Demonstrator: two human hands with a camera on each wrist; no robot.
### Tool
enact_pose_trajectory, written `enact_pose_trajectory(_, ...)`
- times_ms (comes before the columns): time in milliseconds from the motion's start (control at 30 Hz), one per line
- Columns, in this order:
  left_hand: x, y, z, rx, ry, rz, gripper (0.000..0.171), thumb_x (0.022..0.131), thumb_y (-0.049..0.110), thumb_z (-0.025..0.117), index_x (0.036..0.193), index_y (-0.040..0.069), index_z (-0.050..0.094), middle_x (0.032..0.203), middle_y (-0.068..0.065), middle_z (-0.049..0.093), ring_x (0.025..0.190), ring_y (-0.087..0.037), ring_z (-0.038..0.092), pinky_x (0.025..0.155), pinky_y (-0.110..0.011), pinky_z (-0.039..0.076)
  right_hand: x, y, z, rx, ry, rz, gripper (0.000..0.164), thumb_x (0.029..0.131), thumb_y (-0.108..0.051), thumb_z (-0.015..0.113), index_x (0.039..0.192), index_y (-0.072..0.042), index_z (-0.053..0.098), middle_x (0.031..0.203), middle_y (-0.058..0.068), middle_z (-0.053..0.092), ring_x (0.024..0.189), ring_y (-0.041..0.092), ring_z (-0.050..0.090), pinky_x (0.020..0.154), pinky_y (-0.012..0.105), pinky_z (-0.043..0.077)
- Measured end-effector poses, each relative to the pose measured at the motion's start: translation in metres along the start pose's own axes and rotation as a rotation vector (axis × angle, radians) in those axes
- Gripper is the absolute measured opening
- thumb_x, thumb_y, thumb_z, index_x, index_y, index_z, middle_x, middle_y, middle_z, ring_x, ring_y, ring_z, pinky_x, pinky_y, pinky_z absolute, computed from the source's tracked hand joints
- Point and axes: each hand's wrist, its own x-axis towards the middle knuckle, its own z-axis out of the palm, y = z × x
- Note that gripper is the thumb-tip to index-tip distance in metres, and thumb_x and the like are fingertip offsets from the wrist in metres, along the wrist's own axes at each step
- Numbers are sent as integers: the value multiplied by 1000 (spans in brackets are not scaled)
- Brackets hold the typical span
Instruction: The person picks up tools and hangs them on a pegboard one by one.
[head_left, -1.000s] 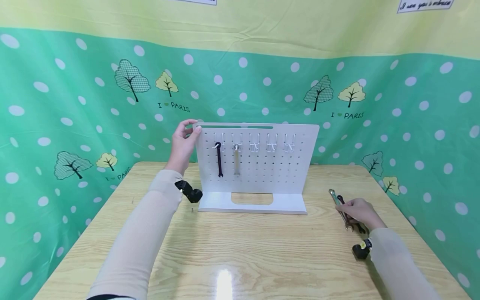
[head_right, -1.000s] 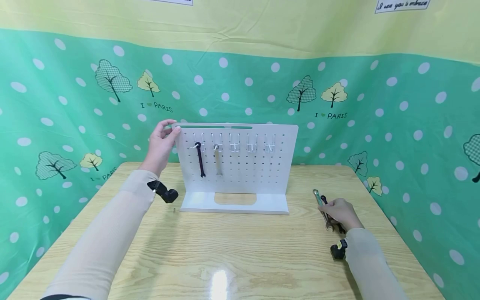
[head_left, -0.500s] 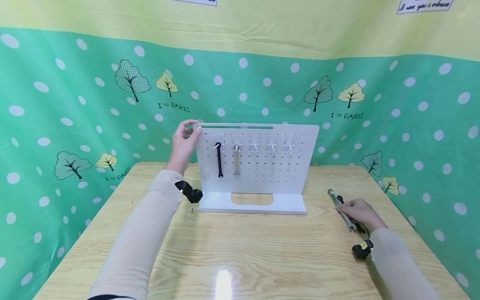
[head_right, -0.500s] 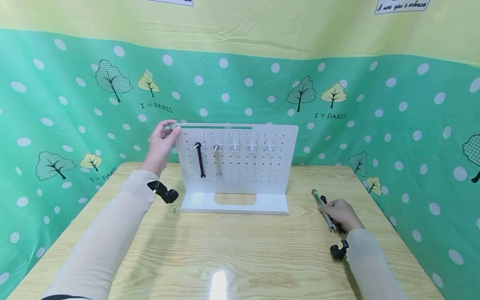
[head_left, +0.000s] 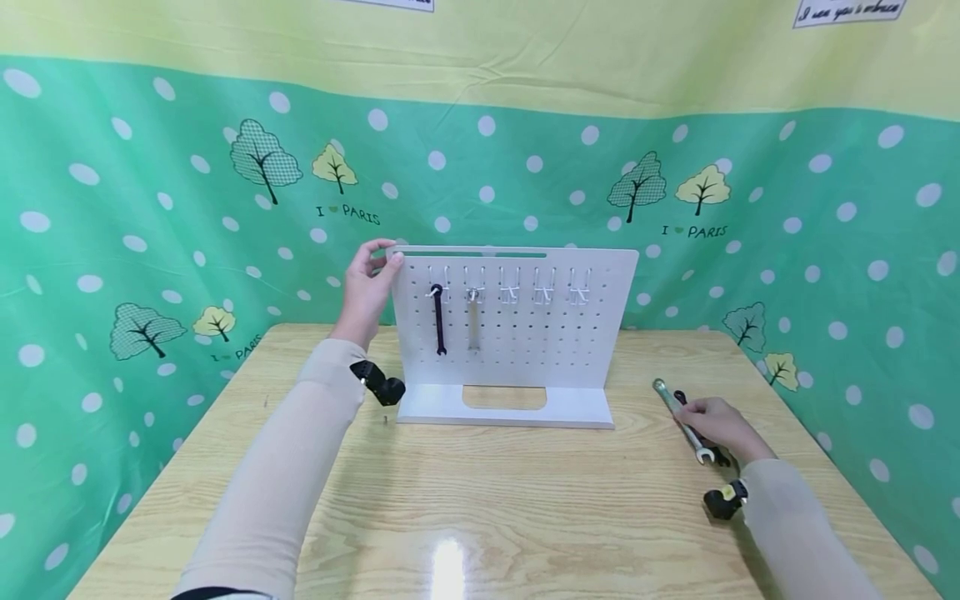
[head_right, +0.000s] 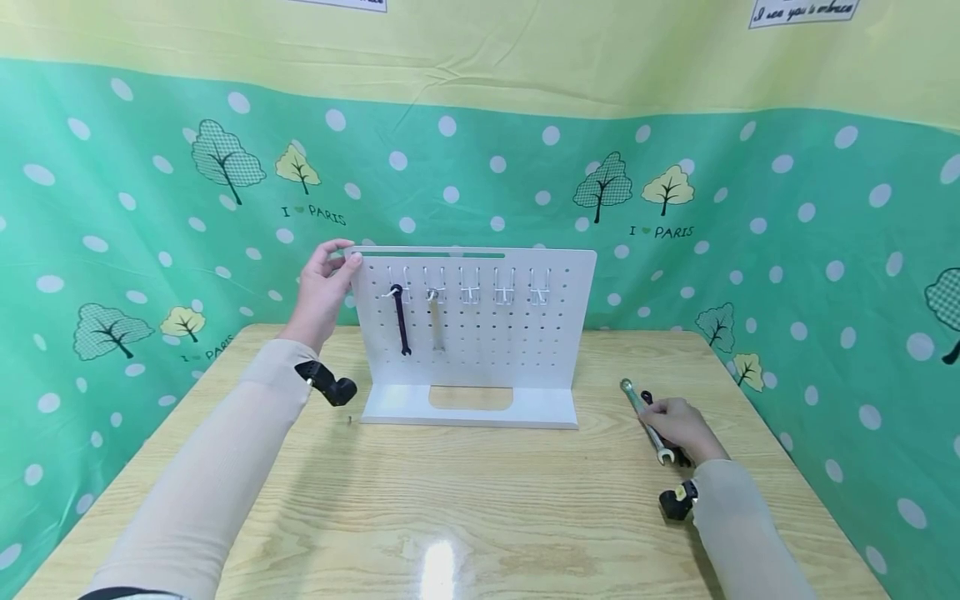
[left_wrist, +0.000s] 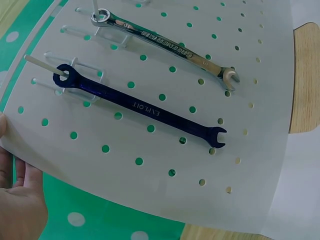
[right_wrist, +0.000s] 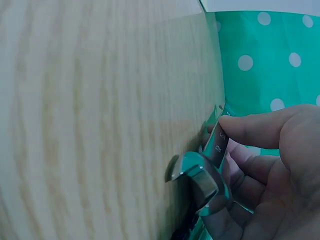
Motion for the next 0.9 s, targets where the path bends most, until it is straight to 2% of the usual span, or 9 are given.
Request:
enact_pose_trajectory(200, 0, 0, -1, -6, -1, -7, 31, 99, 32, 63, 129, 23, 58, 128, -8, 58, 113, -24, 56, 100, -39, 49, 1, -2, -1, -2, -9, 15, 46, 103, -28, 51, 120, 14, 55, 95, 16, 56, 85, 27, 53, 65, 31, 46)
enact_pose_trajectory(467, 0, 0, 0, -4, -8, -6, 32, 100, 31, 62, 130, 22, 57, 128, -9, 58, 113, -25, 57, 100, -39, 49, -1, 1, -2, -53, 13, -46, 44, 103, -26, 50, 120, 15, 55, 93, 16, 57, 79, 25, 51, 63, 32, 44)
enact_pose_trajectory(633, 0, 1, 0, 0, -12, -6, 33, 100, 32, 62, 131, 21, 57, 129, -9, 57, 114, -26, 56, 100, -40, 49, -2, -1, -2, -92, 33, -90, 42, 104, -25, 48, 120, 13, 55, 98, 18, 58, 83, 27, 52, 64, 32, 43)
enact_pose_trajectory(900, 0, 1, 0, -7, -6, -5, 32, 100, 31, 62, 131, 20, 57, 128, -10, 57, 112, -24, 56, 99, -40, 49, -8, -14, -1, -25, 15, -140, 29, 106, -20, 45, 114, 7, 52, 94, 15, 53, 78, 26, 48, 61, 34, 43)
